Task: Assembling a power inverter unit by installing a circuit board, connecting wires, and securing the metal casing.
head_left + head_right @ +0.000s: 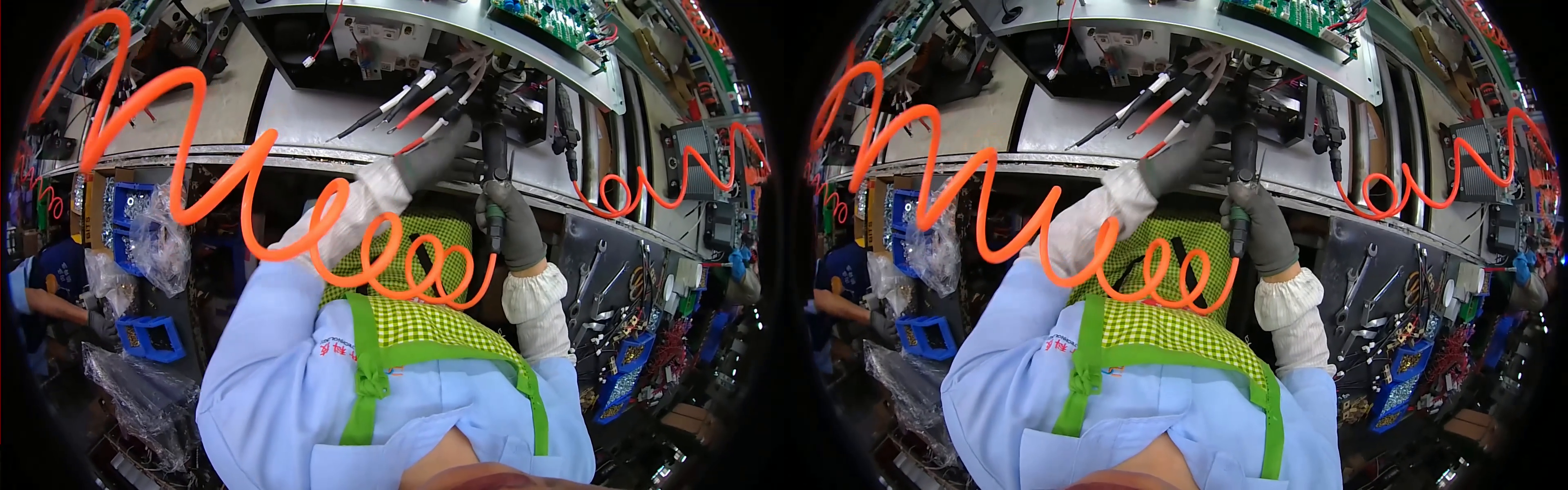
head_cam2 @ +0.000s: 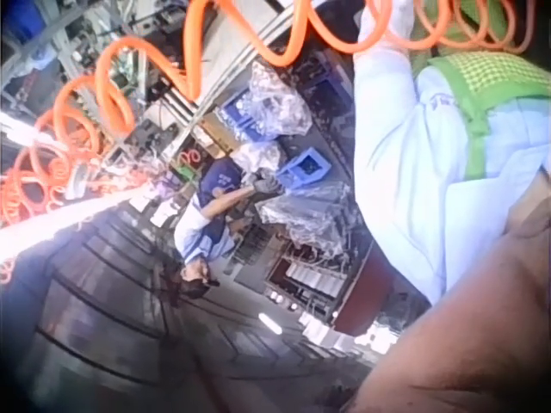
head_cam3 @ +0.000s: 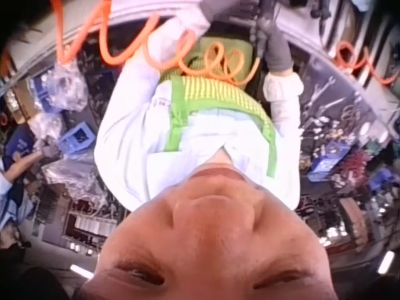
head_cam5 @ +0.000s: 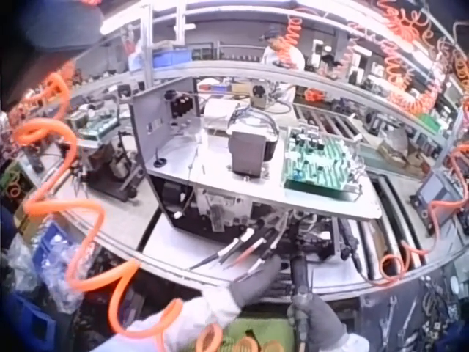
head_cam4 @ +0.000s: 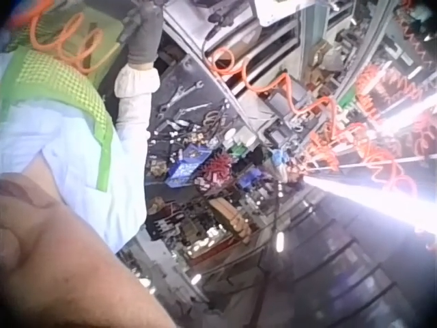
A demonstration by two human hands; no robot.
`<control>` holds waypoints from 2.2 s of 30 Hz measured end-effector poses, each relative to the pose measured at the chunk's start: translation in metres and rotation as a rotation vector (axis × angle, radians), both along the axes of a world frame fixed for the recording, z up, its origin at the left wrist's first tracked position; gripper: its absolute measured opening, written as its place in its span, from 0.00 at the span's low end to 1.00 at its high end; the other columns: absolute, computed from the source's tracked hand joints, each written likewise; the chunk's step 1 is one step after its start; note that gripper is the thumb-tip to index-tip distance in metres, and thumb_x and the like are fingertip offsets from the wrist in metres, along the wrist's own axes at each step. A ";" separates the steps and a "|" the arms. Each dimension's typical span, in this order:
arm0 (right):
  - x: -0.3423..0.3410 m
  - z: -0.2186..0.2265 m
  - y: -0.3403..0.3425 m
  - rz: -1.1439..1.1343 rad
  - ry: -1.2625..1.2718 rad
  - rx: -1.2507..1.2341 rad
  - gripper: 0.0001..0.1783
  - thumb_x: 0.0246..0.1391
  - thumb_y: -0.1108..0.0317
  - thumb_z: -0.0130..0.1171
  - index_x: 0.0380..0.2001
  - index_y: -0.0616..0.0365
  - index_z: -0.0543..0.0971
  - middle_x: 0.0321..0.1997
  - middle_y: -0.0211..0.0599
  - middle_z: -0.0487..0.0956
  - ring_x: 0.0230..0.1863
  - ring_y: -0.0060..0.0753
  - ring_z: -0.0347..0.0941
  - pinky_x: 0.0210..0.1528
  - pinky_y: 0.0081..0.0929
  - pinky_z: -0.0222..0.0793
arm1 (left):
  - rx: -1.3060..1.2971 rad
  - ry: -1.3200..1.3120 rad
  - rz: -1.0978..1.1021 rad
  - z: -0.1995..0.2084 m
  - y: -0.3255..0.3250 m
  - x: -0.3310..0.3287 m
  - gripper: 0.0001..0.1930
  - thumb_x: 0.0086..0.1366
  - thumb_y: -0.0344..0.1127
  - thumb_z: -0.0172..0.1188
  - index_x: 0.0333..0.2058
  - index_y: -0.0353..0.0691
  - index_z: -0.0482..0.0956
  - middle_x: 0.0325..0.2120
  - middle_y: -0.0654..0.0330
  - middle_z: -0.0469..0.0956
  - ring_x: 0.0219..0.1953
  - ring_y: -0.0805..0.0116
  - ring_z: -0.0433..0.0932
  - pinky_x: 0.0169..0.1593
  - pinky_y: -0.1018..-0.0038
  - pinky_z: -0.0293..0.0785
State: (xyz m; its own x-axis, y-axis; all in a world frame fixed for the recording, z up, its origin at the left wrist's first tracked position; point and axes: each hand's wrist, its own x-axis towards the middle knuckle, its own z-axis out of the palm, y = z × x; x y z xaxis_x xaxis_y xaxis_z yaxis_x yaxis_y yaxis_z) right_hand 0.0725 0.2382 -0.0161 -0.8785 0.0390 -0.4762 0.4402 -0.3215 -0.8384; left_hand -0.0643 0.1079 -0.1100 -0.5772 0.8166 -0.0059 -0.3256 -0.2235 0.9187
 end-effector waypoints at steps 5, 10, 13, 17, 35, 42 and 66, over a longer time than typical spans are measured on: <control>-0.012 -0.016 0.050 0.291 0.038 0.410 0.23 0.62 0.52 0.51 0.51 0.59 0.70 0.32 0.32 0.77 0.28 0.27 0.73 0.32 0.23 0.69 | 0.152 -0.917 -0.116 0.027 0.045 0.004 0.19 0.65 0.45 0.57 0.44 0.33 0.73 0.40 0.50 0.79 0.42 0.52 0.80 0.48 0.56 0.78; -0.077 0.005 0.119 -0.045 0.261 1.560 0.27 0.57 0.45 0.53 0.47 0.58 0.76 0.34 0.52 0.80 0.38 0.57 0.77 0.40 0.46 0.71 | 0.208 -1.051 -0.127 0.023 0.042 0.004 0.14 0.64 0.40 0.57 0.41 0.34 0.73 0.36 0.52 0.80 0.38 0.56 0.81 0.46 0.59 0.80; -0.094 -0.046 0.128 0.108 0.265 1.730 0.36 0.48 0.45 0.62 0.53 0.58 0.70 0.39 0.52 0.80 0.41 0.56 0.77 0.42 0.45 0.72 | 0.106 -0.854 0.026 0.015 0.047 0.005 0.09 0.64 0.38 0.57 0.36 0.39 0.72 0.27 0.60 0.77 0.26 0.68 0.78 0.33 0.69 0.81; -0.096 -0.040 0.126 0.119 0.263 1.553 0.46 0.41 0.49 0.69 0.60 0.62 0.63 0.46 0.54 0.78 0.45 0.56 0.76 0.44 0.43 0.72 | -0.145 -0.713 -0.004 0.025 0.043 0.007 0.10 0.63 0.41 0.58 0.34 0.41 0.73 0.23 0.62 0.76 0.22 0.69 0.78 0.28 0.70 0.79; -0.102 -0.061 0.142 0.123 0.403 1.600 0.40 0.42 0.51 0.69 0.56 0.58 0.67 0.44 0.53 0.79 0.44 0.55 0.76 0.43 0.43 0.72 | -0.139 -0.807 0.038 0.034 0.046 0.002 0.12 0.60 0.44 0.62 0.32 0.44 0.72 0.20 0.63 0.76 0.19 0.71 0.76 0.25 0.73 0.79; -0.104 -0.045 0.136 0.175 0.382 1.504 0.40 0.41 0.52 0.70 0.55 0.58 0.66 0.44 0.50 0.79 0.44 0.54 0.76 0.42 0.43 0.72 | -0.175 -0.768 0.051 0.037 0.045 0.003 0.12 0.60 0.45 0.62 0.32 0.45 0.72 0.20 0.63 0.76 0.19 0.70 0.77 0.26 0.72 0.79; -0.105 -0.049 0.139 0.128 0.507 1.495 0.33 0.39 0.57 0.72 0.47 0.59 0.69 0.39 0.50 0.81 0.40 0.57 0.77 0.40 0.44 0.73 | -0.085 -0.777 0.064 0.041 0.045 0.007 0.11 0.62 0.44 0.61 0.32 0.43 0.74 0.22 0.64 0.76 0.21 0.73 0.76 0.29 0.71 0.80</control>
State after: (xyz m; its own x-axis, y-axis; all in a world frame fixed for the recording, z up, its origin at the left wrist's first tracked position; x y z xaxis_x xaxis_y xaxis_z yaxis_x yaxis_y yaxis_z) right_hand -0.0327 0.3768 -0.0652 -0.9618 0.1006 0.2548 -0.0143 0.9105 -0.4134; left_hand -0.0570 0.1526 -0.0692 -0.4278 0.7606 -0.4883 -0.8710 -0.2025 0.4476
